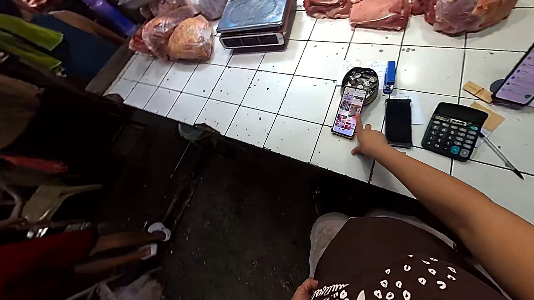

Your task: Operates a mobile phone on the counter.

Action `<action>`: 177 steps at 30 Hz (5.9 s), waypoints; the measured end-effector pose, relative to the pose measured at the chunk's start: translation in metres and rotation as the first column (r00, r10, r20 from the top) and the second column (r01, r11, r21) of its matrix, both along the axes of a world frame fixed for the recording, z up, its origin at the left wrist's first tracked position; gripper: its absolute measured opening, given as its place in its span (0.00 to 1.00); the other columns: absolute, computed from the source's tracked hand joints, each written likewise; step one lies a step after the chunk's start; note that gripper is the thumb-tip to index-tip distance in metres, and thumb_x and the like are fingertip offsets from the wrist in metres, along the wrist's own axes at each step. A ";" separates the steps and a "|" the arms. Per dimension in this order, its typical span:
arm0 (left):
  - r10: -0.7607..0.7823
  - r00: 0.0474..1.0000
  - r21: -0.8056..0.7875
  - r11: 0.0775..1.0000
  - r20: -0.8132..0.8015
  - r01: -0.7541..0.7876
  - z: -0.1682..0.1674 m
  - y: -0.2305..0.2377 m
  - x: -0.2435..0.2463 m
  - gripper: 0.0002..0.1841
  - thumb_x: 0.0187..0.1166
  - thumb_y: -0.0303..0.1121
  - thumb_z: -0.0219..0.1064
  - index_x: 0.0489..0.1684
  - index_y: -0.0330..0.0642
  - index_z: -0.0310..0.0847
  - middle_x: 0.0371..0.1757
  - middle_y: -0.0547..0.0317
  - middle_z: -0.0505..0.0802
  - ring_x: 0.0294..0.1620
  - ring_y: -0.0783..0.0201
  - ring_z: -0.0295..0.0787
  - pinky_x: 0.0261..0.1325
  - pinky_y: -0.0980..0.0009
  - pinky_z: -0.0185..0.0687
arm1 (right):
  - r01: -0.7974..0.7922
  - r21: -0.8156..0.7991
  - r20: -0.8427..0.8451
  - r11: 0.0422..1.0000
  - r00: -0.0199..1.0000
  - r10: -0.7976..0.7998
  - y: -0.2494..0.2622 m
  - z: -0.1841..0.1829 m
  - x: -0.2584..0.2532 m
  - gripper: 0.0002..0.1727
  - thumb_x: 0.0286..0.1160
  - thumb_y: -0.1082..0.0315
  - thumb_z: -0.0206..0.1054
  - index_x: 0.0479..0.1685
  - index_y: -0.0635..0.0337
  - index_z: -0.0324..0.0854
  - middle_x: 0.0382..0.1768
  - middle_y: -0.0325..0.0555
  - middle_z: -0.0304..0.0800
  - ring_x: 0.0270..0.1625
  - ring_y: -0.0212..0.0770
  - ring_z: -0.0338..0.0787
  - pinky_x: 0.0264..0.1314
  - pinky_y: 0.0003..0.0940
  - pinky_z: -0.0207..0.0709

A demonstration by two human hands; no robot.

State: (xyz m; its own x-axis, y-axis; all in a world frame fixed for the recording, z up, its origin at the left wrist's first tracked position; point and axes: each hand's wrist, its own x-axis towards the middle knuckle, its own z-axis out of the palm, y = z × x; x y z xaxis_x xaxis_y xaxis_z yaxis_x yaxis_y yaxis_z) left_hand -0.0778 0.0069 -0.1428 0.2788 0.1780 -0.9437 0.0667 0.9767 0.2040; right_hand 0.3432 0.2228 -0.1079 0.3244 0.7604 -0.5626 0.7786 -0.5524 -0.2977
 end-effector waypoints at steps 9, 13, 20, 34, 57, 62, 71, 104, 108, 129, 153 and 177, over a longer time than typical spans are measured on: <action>0.130 0.981 -0.017 0.991 -0.146 -0.134 0.102 0.026 0.050 0.19 0.90 0.25 0.42 0.28 0.48 0.76 0.19 0.68 0.89 0.21 0.79 0.85 0.28 0.81 0.82 | -0.060 -0.060 0.063 0.996 0.996 0.064 0.010 0.001 0.005 0.79 0.58 0.48 0.87 0.96 0.54 0.15 0.73 0.78 0.73 0.62 0.74 0.87 0.61 0.67 0.80; 0.186 0.971 -0.138 0.968 -0.153 -0.207 0.100 0.065 0.046 0.22 0.90 0.26 0.40 0.24 0.50 0.75 0.17 0.67 0.88 0.17 0.77 0.84 0.23 0.80 0.81 | -0.001 -0.060 0.099 0.998 0.995 0.007 0.001 -0.003 0.006 0.78 0.62 0.42 0.83 0.95 0.54 0.12 0.75 0.73 0.71 0.58 0.68 0.90 0.60 0.63 0.83; -0.016 0.987 -0.236 0.971 -0.159 -0.022 0.110 0.163 0.034 0.20 0.90 0.31 0.41 0.26 0.48 0.74 0.17 0.63 0.87 0.17 0.74 0.84 0.21 0.78 0.80 | 0.141 -0.163 0.105 0.976 0.987 -0.125 0.004 0.001 0.002 0.71 0.62 0.38 0.81 0.93 0.72 0.36 0.84 0.70 0.63 0.71 0.67 0.84 0.71 0.62 0.77; -0.364 0.921 -0.297 0.902 -0.139 0.312 0.115 0.329 0.026 0.20 0.89 0.32 0.43 0.24 0.46 0.75 0.18 0.59 0.88 0.17 0.71 0.85 0.20 0.76 0.81 | 0.415 -0.189 0.072 0.890 0.910 -0.409 0.011 0.005 -0.020 0.67 0.67 0.50 0.82 0.98 0.53 0.29 0.82 0.69 0.69 0.71 0.70 0.83 0.69 0.68 0.75; -0.521 0.848 -0.187 0.847 -0.099 0.498 0.102 0.389 -0.013 0.22 0.90 0.29 0.41 0.21 0.51 0.74 0.16 0.66 0.87 0.16 0.77 0.84 0.21 0.80 0.79 | 0.450 -0.070 0.217 0.891 0.878 -0.426 0.044 0.005 -0.046 0.73 0.55 0.81 0.82 0.99 0.45 0.27 0.78 0.77 0.69 0.59 0.78 0.85 0.61 0.74 0.74; -0.417 0.903 -0.191 0.899 -0.102 0.394 0.099 0.378 -0.036 0.22 0.90 0.29 0.42 0.23 0.50 0.77 0.17 0.65 0.90 0.17 0.76 0.86 0.22 0.80 0.81 | 0.509 -0.222 0.249 0.832 0.854 -0.457 0.029 0.012 -0.036 0.56 0.65 0.50 0.83 0.86 0.77 0.57 0.83 0.72 0.65 0.73 0.72 0.80 0.69 0.71 0.74; -0.274 0.962 -0.287 0.921 0.005 0.264 0.022 0.358 -0.091 0.16 0.87 0.37 0.51 0.31 0.45 0.82 0.22 0.58 0.91 0.21 0.69 0.88 0.25 0.73 0.84 | 0.420 -0.345 0.237 0.839 0.904 -0.355 0.045 0.018 -0.032 0.41 0.65 0.52 0.83 0.70 0.77 0.76 0.82 0.71 0.65 0.76 0.68 0.79 0.69 0.65 0.76; -0.436 0.799 0.008 0.879 0.414 0.476 -0.056 0.075 0.022 0.15 0.89 0.28 0.42 0.39 0.48 0.76 0.29 0.65 0.88 0.31 0.73 0.86 0.36 0.75 0.83 | -0.224 0.261 -0.079 0.939 0.964 0.252 -0.164 -0.061 0.015 0.47 0.85 0.37 0.56 0.98 0.47 0.43 0.98 0.49 0.35 0.99 0.50 0.33 0.94 0.66 0.20; -0.261 0.965 -0.071 0.962 0.029 0.262 -0.074 0.010 0.006 0.12 0.88 0.35 0.51 0.37 0.49 0.80 0.26 0.63 0.89 0.26 0.71 0.86 0.32 0.74 0.84 | -0.310 0.481 0.089 0.820 0.948 0.306 -0.184 -0.091 0.025 0.43 0.86 0.33 0.46 0.95 0.49 0.56 0.95 0.49 0.51 0.97 0.52 0.48 0.95 0.63 0.33; -0.066 0.994 -0.179 0.983 -0.088 0.049 0.073 0.069 0.065 0.21 0.90 0.29 0.40 0.24 0.50 0.75 0.17 0.67 0.88 0.18 0.78 0.84 0.24 0.81 0.80 | -0.388 0.603 0.329 0.697 0.917 0.226 -0.187 -0.104 0.023 0.42 0.88 0.33 0.37 0.86 0.51 0.72 0.86 0.52 0.72 0.87 0.58 0.72 0.87 0.67 0.56; -0.719 0.673 -0.392 0.677 -0.175 0.622 0.109 0.345 0.109 0.09 0.82 0.33 0.55 0.30 0.47 0.75 0.24 0.58 0.86 0.22 0.67 0.84 0.22 0.73 0.79 | 0.405 0.610 0.210 0.681 0.746 -0.632 -0.134 -0.089 -0.104 0.26 0.87 0.66 0.46 0.79 0.59 0.79 0.83 0.58 0.75 0.87 0.65 0.70 0.88 0.74 0.49; -0.544 0.819 -0.329 0.819 -0.183 0.470 0.119 0.345 0.076 0.08 0.82 0.28 0.53 0.31 0.46 0.73 0.24 0.57 0.87 0.23 0.67 0.85 0.24 0.73 0.81 | 0.552 0.406 0.036 0.728 0.786 -0.617 -0.128 -0.048 -0.058 0.22 0.79 0.62 0.70 0.73 0.46 0.86 0.86 0.55 0.71 0.71 0.70 0.80 0.75 0.68 0.64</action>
